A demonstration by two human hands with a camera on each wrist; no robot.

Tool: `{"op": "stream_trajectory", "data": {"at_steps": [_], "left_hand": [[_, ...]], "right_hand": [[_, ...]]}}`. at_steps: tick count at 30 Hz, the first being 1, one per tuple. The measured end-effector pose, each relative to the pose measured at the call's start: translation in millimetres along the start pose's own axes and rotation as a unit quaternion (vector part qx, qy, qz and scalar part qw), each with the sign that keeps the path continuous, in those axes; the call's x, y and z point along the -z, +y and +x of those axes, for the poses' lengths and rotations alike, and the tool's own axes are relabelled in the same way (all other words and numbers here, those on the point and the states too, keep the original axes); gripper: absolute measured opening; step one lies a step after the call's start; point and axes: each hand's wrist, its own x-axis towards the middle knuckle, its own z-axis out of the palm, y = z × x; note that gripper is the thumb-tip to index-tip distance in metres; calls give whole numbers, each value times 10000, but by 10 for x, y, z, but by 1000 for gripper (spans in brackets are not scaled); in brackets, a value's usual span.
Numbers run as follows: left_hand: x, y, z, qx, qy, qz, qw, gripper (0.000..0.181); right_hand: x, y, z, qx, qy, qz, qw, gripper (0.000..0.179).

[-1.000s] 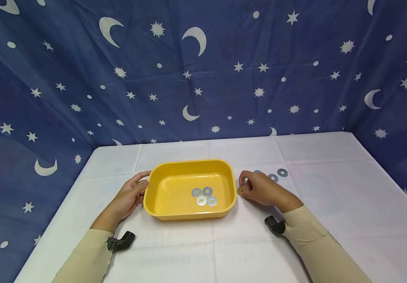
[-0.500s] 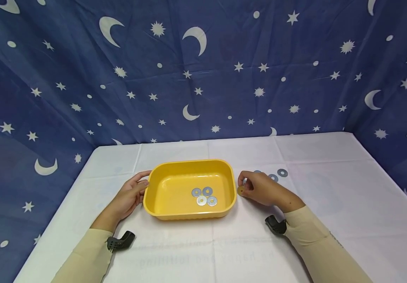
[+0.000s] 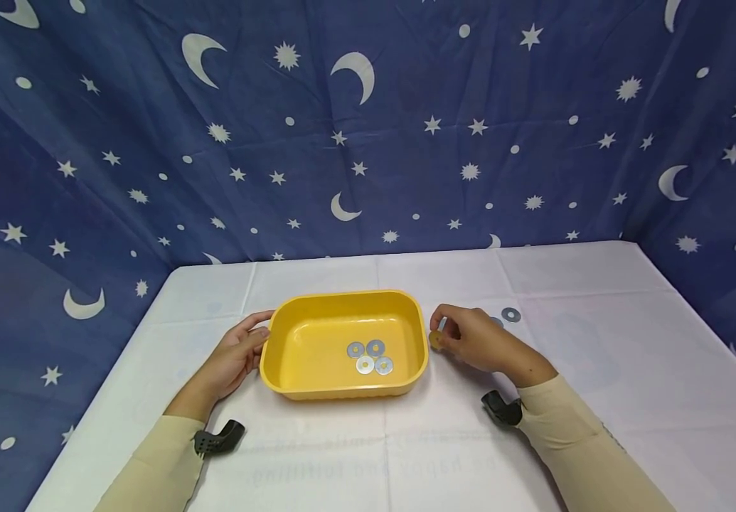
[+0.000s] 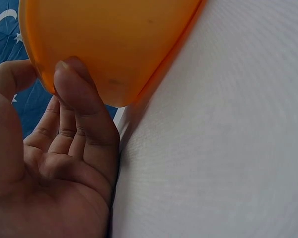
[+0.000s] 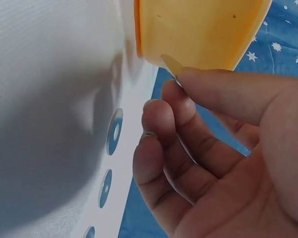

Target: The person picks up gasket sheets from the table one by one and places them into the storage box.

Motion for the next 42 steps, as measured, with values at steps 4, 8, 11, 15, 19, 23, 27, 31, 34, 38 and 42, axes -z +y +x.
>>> {"op": "stream_trajectory", "data": {"at_steps": [4, 8, 11, 15, 19, 23, 27, 31, 34, 38, 42], "left_hand": [[21, 9, -16, -50, 12, -2, 10000, 52], [43, 13, -30, -91, 9, -17, 10000, 52], [54, 15, -42, -107, 0, -31, 9999, 52], [63, 19, -55, -128, -4, -51, 9999, 51], [74, 24, -61, -124, -15, -29, 9999, 53], [86, 36, -75, -131, 6, -38, 9999, 52], [91, 39, -79, -141, 22, -63, 9999, 51], [74, 24, -59, -105, -33, -20, 9999, 51], [55, 22, -51, -105, 8, -17, 9999, 50], [36, 12, -43, -110, 1, -49, 9999, 49], [24, -13, -36, -99, -78, -59, 9999, 49]], "right_hand": [[22, -35, 8, 105, 169, -130, 9997, 18], [43, -67, 15, 163, 275, -202, 9993, 17], [58, -89, 15, 195, 358, -243, 9989, 17], [77, -134, 4, 214, 449, -256, 9984, 18], [92, -213, -18, 188, 480, -236, 9984, 19], [102, -300, -32, 237, 532, -249, 9980, 21], [109, -362, -49, 346, 631, -361, 9968, 20], [113, -415, -91, 451, 719, -450, 9954, 20], [107, -461, -122, 568, 779, -435, 9944, 20], [71, -511, -158, 721, 863, -312, 9932, 22], [-2, -533, -166, 814, 810, -74, 9934, 23]]}}
